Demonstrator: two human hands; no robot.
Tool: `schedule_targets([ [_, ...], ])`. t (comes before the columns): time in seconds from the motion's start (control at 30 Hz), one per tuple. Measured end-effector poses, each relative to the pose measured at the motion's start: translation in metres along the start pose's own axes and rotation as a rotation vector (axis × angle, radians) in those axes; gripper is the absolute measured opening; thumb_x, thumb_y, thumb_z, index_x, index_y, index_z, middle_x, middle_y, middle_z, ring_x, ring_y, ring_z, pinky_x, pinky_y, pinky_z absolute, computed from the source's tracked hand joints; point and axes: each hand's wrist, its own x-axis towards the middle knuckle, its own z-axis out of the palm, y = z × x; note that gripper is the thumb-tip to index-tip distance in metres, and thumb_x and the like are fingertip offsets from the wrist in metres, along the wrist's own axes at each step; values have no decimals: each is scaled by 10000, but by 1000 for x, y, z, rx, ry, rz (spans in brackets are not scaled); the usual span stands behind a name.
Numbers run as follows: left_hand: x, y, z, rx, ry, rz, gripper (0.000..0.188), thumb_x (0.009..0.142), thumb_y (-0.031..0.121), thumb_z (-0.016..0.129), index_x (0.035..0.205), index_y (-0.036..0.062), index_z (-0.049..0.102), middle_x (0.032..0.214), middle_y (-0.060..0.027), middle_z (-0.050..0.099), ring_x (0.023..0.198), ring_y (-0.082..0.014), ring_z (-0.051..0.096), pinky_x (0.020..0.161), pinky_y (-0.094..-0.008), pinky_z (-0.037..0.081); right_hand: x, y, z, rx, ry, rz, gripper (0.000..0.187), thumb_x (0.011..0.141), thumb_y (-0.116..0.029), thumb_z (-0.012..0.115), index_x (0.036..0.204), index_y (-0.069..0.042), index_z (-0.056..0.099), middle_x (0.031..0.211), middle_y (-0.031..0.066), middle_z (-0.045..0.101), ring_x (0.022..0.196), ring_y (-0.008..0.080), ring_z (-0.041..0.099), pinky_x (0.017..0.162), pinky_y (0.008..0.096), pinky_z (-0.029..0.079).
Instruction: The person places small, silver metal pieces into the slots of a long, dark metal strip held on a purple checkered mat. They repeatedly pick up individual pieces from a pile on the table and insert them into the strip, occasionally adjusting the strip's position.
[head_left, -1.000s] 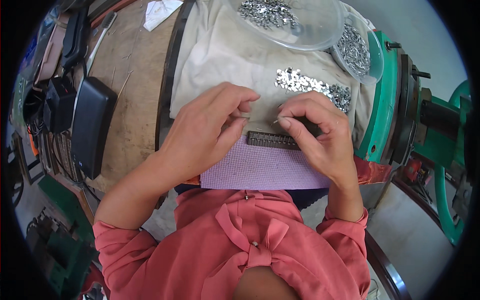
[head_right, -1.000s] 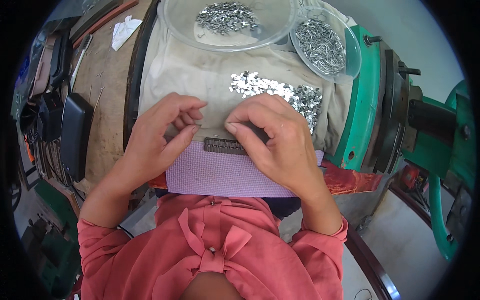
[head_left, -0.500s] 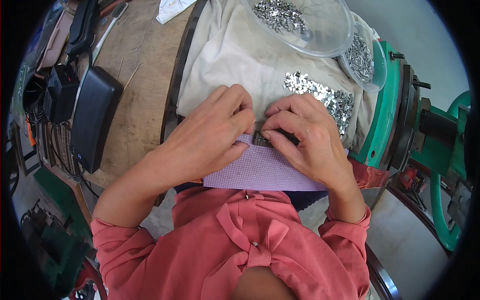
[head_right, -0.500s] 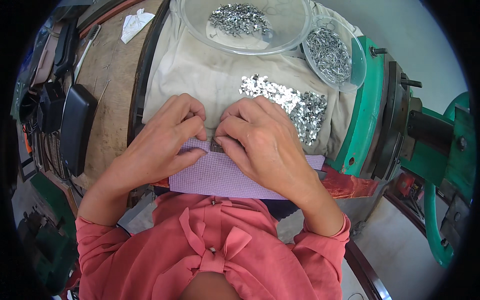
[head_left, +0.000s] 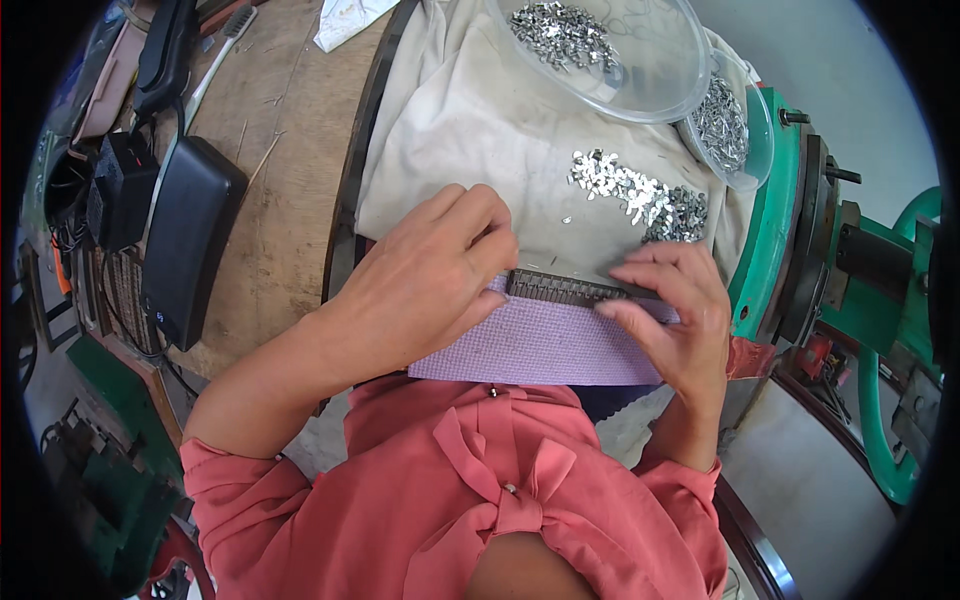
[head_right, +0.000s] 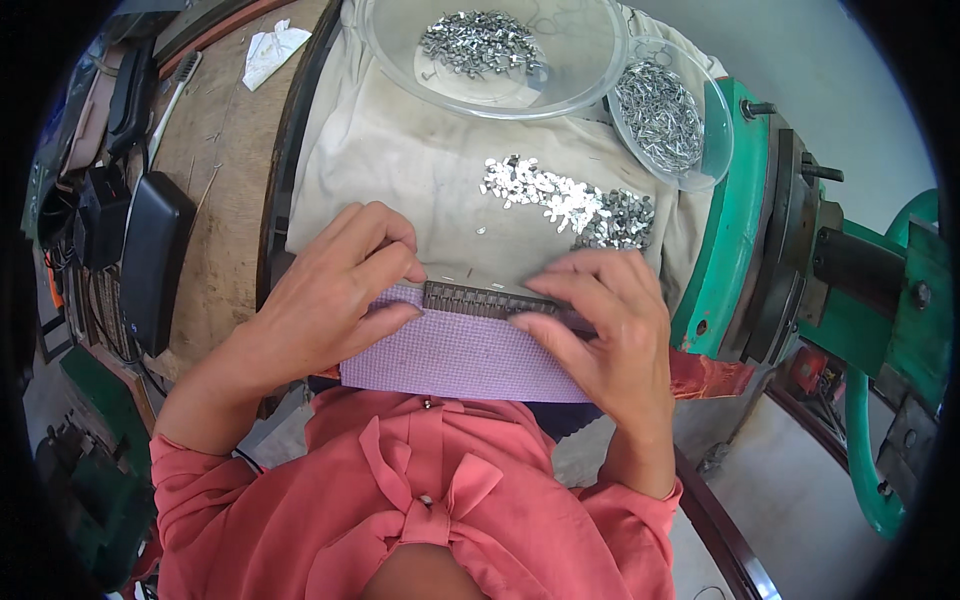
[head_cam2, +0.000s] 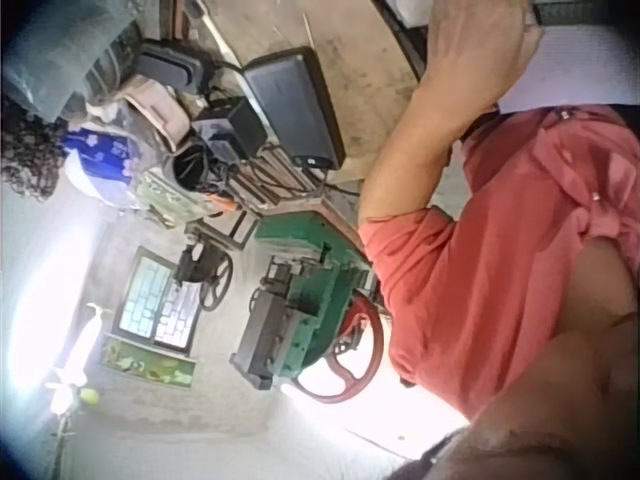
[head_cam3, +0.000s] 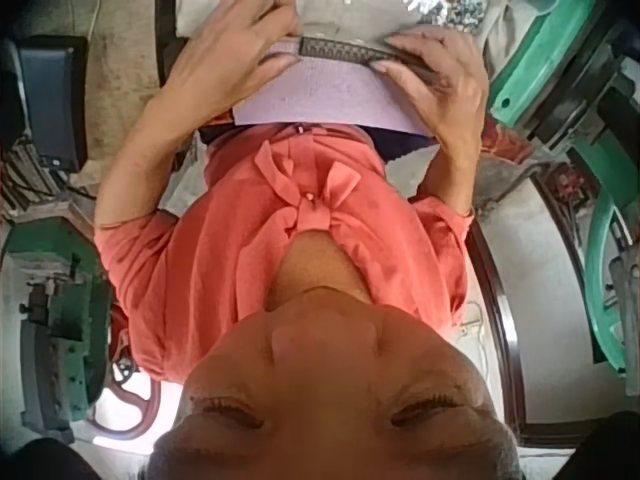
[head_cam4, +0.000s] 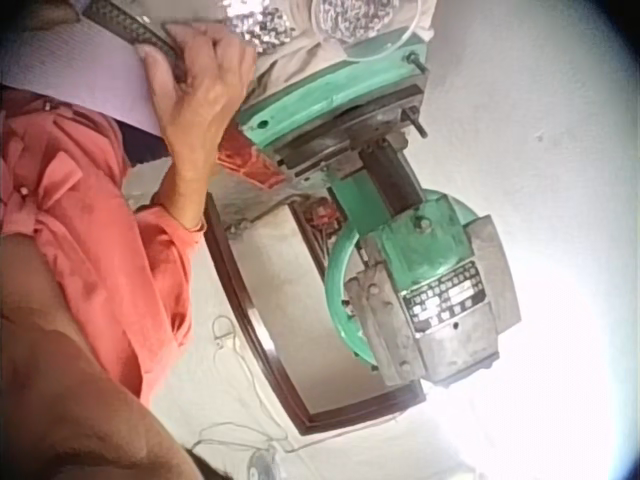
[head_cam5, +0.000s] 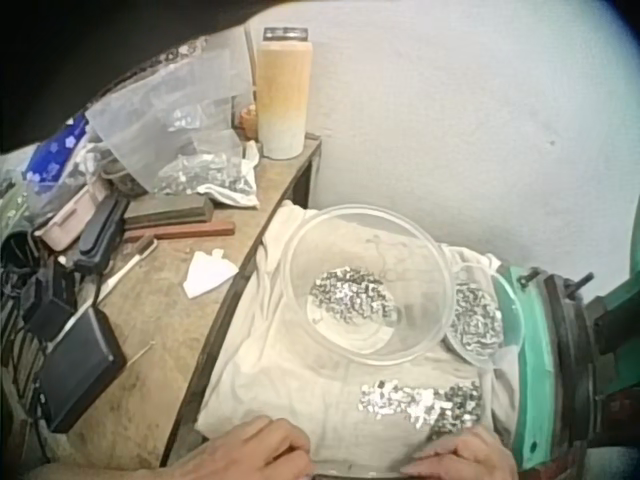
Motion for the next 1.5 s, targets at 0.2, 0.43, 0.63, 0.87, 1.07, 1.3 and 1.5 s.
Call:
schedule_targets([
  [0.2, 1, 3, 0, 53, -7, -10, 306, 676, 28, 800, 918, 23, 613, 1034, -104, 549, 958, -320, 564, 796, -406, 474, -28, 2, 13, -128, 126, 24, 352, 640, -193, 872, 958, -93, 758, 930, 31, 652, 887, 257, 588, 794, 388, 430],
  [0.43, -1, 3, 4, 104, 8, 19, 301, 654, 23, 811, 897, 30, 633, 1001, -95, 577, 903, -301, 583, 745, -391, 477, -36, 11, 21, -100, 211, -32, 328, 646, -167, 867, 949, -93, 765, 853, 8, 644, 827, 227, 578, 725, 367, 396],
  [0.63, -10, 18, 10, 130, 6, 53, 241, 671, 44, 777, 844, 32, 611, 978, -84, 570, 891, -286, 573, 767, -405, 463, -49, 9, 18, -69, 175, -35, 308, 648, -152, 864, 935, -92, 766, 843, 9, 641, 817, 227, 575, 721, 361, 388],
  [0.87, -27, 23, 14, 104, -15, -48, 298, 665, 15, 816, 913, 47, 654, 1028, -95, 592, 907, -298, 601, 751, -389, 497, -41, 5, 4, 8, 18, -15, 265, 673, -146, 852, 916, -90, 763, 841, 12, 642, 836, 244, 585, 758, 372, 411],
  [1.07, -19, 26, 0, 68, -51, -126, 284, 747, 28, 773, 996, 44, 636, 1059, -104, 580, 909, -310, 632, 741, -397, 521, -8, 8, 2, 121, 68, -18, 198, 725, -140, 832, 888, -72, 744, 816, 47, 642, 797, 270, 620, 742, 381, 452],
  [1.3, -4, 15, -3, 230, -65, -81, 221, 793, 28, 744, 989, 59, 647, 1019, -89, 585, 855, -305, 645, 714, -403, 525, 16, -4, 17, 47, -66, -1, 113, 775, -121, 778, 839, -58, 708, 810, 99, 620, 793, 323, 650, 695, 429, 496],
  [1.5, 6, 13, -2, 268, -114, -92, 155, 812, 72, 738, 931, 62, 638, 961, -70, 576, 820, -292, 640, 701, -405, 521, 21, -12, 18, -76, -108, -88, 101, 778, -125, 730, 811, -45, 680, 801, 112, 597, 806, 319, 646, 723, 429, 502],
])
